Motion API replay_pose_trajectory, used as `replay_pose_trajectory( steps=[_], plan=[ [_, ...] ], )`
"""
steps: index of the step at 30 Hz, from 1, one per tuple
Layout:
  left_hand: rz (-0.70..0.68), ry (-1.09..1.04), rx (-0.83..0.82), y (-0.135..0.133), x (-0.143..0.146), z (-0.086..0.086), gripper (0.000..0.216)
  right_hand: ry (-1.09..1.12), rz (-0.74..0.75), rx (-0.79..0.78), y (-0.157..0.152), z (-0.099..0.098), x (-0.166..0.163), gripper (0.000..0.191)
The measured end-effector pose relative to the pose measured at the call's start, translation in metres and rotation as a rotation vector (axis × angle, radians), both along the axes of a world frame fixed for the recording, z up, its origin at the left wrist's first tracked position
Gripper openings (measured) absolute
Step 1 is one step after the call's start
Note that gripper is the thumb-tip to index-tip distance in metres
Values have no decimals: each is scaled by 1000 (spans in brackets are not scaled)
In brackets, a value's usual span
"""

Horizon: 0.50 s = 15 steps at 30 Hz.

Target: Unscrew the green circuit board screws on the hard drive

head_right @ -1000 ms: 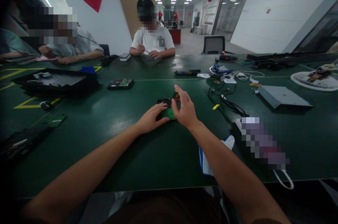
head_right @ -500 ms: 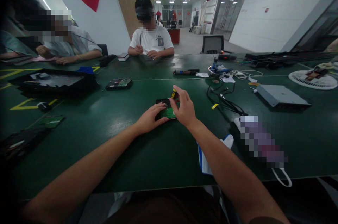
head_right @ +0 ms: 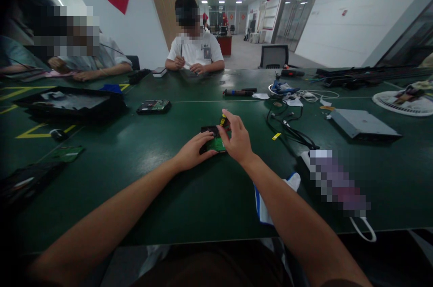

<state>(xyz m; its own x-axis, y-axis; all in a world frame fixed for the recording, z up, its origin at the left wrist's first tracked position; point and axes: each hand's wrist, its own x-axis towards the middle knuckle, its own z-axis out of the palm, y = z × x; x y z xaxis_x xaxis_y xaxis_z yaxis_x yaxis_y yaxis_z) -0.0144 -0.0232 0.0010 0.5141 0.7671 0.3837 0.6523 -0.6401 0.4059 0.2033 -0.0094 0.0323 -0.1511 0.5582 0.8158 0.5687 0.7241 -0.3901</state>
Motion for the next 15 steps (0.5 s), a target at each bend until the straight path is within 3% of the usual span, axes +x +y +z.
replay_pose_trajectory(
  steps=[15],
  plan=[
    [-3, 2, 0, 0, 0, 0, 60, -28, 93, -47, 1, -2, 3, 62]
  ],
)
